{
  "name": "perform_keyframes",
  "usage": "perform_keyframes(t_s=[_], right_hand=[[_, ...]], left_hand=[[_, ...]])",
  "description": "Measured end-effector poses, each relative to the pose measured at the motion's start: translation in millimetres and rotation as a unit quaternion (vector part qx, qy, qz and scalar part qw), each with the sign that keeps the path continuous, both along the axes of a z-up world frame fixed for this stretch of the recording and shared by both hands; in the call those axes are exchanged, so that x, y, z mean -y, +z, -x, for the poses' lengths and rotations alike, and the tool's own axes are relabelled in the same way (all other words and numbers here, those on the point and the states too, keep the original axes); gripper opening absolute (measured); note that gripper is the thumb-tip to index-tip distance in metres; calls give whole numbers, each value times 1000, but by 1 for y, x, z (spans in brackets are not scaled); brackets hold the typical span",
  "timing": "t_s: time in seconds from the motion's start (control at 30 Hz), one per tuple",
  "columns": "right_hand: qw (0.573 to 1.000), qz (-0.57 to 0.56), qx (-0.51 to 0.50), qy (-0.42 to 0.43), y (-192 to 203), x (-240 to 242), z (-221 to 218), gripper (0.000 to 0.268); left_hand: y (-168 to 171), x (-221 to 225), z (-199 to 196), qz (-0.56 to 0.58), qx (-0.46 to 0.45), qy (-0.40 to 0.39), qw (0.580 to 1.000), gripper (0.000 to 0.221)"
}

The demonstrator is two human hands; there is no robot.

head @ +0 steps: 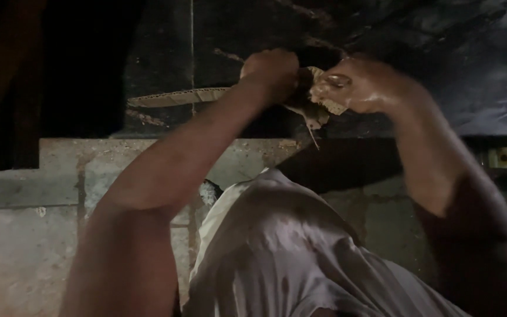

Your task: The recorder uses a pair of scissors to cut and separate layers of a corrugated cardboard strip.

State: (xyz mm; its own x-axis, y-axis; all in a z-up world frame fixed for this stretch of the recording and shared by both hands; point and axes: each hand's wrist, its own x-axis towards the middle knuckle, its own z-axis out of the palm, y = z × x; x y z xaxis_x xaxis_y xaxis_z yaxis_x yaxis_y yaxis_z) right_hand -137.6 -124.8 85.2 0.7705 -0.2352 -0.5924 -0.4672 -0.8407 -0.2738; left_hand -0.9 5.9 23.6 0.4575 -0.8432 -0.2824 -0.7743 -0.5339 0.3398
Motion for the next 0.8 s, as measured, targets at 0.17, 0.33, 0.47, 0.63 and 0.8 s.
perform_keyframes(t_s=[0.17, 0.33, 0.47, 0.63, 0.8], right_hand=[[987, 104, -8, 121, -50, -39, 63, 35], [984, 84, 130, 88, -128, -10, 124, 45], [928, -14, 350, 127, -72, -1, 108, 37], [973, 1, 192, 128, -65, 3, 93, 47], [994, 24, 80, 76, -39, 0, 78, 45]], left_hand=[[-6, 1, -6, -16, 9, -8, 1000, 36], [-23, -1, -10, 49, 28, -37, 998, 35], [-30, -3, -33, 78, -27, -76, 994, 35], [21, -55, -46, -33, -93, -45, 994, 55], [7, -86, -44, -82, -62, 2, 995, 62]])
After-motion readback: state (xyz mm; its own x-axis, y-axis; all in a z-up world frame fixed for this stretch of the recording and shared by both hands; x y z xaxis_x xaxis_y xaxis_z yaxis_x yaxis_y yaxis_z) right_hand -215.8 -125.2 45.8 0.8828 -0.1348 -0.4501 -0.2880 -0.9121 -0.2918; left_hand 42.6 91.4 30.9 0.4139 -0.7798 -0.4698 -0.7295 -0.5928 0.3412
